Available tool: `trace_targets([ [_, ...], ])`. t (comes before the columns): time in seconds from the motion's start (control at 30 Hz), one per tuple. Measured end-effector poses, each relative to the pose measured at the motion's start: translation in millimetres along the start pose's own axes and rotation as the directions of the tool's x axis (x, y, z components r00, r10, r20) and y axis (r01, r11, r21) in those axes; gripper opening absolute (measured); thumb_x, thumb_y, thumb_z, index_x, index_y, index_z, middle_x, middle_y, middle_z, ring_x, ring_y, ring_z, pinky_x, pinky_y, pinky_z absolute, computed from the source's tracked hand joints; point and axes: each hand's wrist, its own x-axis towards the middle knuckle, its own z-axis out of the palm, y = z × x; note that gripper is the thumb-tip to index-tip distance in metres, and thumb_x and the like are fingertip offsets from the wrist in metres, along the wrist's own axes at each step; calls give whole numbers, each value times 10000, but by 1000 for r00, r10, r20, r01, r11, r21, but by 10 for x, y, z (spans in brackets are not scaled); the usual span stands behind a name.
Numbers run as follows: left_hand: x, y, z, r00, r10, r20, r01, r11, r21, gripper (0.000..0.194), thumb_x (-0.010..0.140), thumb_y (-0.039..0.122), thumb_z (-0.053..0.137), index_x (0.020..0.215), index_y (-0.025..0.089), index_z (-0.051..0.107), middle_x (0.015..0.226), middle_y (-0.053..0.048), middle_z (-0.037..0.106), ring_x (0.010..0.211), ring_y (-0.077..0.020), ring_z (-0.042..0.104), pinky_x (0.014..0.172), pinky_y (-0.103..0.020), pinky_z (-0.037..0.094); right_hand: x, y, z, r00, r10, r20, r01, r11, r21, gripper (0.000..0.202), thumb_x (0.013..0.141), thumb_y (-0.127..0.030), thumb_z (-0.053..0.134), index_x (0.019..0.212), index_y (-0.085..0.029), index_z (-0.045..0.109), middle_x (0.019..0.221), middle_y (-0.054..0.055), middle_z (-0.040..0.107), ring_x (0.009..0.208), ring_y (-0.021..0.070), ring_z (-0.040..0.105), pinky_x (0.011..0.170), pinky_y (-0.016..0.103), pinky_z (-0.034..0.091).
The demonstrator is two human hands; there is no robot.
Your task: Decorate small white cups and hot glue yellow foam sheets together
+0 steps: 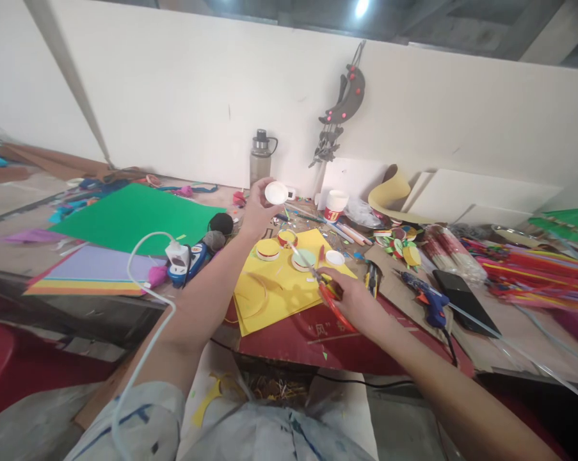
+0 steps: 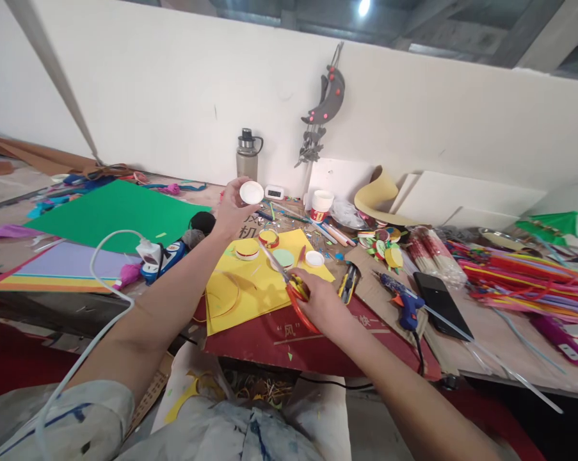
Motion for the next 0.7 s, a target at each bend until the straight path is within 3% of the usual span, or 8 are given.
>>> trace_targets([
  [0.13,-26,50,0,997,48,67,-52,997,64,711,585,242,851,1228,225,547,1300,-100,613,1183,-249,621,964,-342,514,46,-9,-100,999,31,-9,-27,953,303,415,921,-376,583,1308,-229,608,800,4,648,665,185,626,685,337,571],
  [0.3,-82,158,73,977,119,177,-130,990,49,662,650,285,837,1247,226,557,1338,-122,607,1239,-274,596,1098,-410,475,145,-112,-172,995,83,61,-102,856,508,538,817,-447,702,1294,-263,535,909,8,684,707,168,640,730,344,610],
  [0.4,-122,217,130,971,101,218,-106,994,9,687,654,313,848,1275,224,567,1390,-132,578,1241,-293,590,1073,-436,509,162,-205,-250,983,135,121,-179,831,527,455,804,-475,711,1169,-253,555,715,-41,609,589,166,590,588,315,569],
  [0.5,-155,240,165,965,69,251,-65,998,-24,723,664,328,848,1328,224,580,1441,-141,545,1216,-310,599,977,-444,568,170,-268,-307,976,188,110,-218,854,472,377,822,-542,695,1006,-241,562,561,-89,449,461,136,440,451,278,425],
  [0.57,-166,241,170,962,77,262,-75,997,-20,741,665,322,847,1354,230,593,1472,-144,533,1263,-334,583,996,-460,563,186,-277,-310,978,200,52,-201,860,469,431,789,-615,715,942,-245,553,576,-86,414,481,131,407,455,284,387],
  [0.7,-164,239,154,947,104,305,-109,994,-3,760,672,322,856,1386,244,609,1496,-137,552,1407,-367,503,1148,-501,461,224,-247,-276,990,141,-23,-115,883,454,482,756,-683,732,934,-267,566,720,-25,530,660,187,540,611,340,501],
])
